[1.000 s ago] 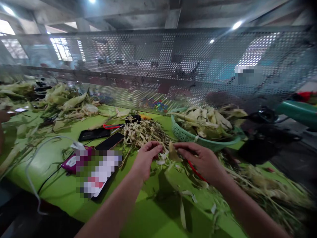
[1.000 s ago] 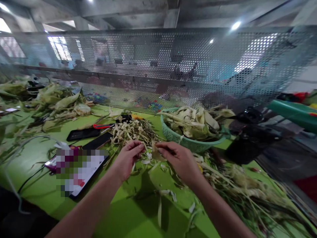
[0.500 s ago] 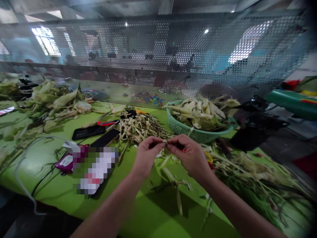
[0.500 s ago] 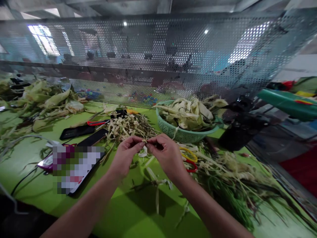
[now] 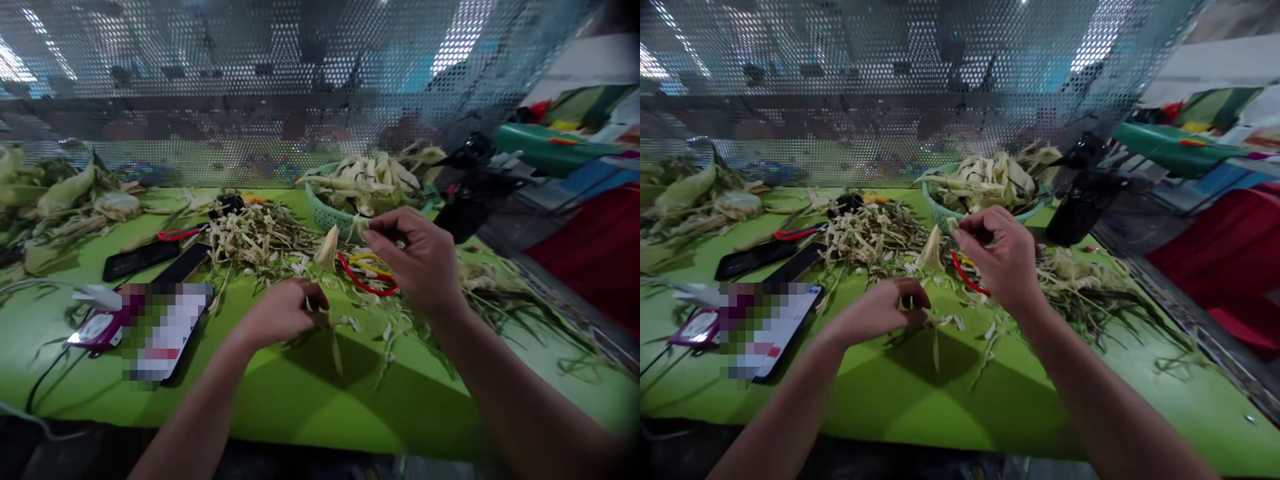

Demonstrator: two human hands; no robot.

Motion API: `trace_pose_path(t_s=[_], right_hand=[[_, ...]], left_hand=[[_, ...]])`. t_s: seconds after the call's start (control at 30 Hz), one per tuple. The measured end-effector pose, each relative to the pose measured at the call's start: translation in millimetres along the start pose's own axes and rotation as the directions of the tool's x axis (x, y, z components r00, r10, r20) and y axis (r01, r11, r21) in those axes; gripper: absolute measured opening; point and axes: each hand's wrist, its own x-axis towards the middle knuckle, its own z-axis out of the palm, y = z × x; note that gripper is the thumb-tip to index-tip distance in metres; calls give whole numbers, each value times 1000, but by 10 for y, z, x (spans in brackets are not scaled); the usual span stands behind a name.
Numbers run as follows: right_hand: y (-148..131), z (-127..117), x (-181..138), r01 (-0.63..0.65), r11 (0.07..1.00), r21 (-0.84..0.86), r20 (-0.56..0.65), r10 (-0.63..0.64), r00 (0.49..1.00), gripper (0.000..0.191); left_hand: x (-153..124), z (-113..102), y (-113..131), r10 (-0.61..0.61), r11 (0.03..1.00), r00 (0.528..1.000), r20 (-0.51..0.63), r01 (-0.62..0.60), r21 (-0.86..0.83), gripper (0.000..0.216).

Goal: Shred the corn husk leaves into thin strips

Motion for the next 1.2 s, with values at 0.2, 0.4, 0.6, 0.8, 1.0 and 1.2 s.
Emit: trace_pose_path(t_s=[0.2,0.4,0.6,0.8,1.0,1.2], right_hand=[[223,49,16,-86,995,43,100,82,992,7],[221,45,14,-228,950,213,200,186,962,13],[106,-21,-7,-343,874,343,354,218,909,19],[32,-3,-59,-334,898,288,498,157,853,18],[-26,48,-87,-294,939,178,564,148,812,12],[-6,89,-98,-275,952,134,592,145,793,12]], left_hand=[[53,139,-13,153,939,982,112,-180,292,27],[51,69,29,11,996,1000,8,-10,-94,16],[90,42,-5,-138,818,979,-152,26,-574,24],[87,28,17,-193,787,962,-195,34,-616,26],[86,17,15,-73,834,959,-275,-93,-544,25],[107,31,9,-4,907,930,-368,-152,-393,17]])
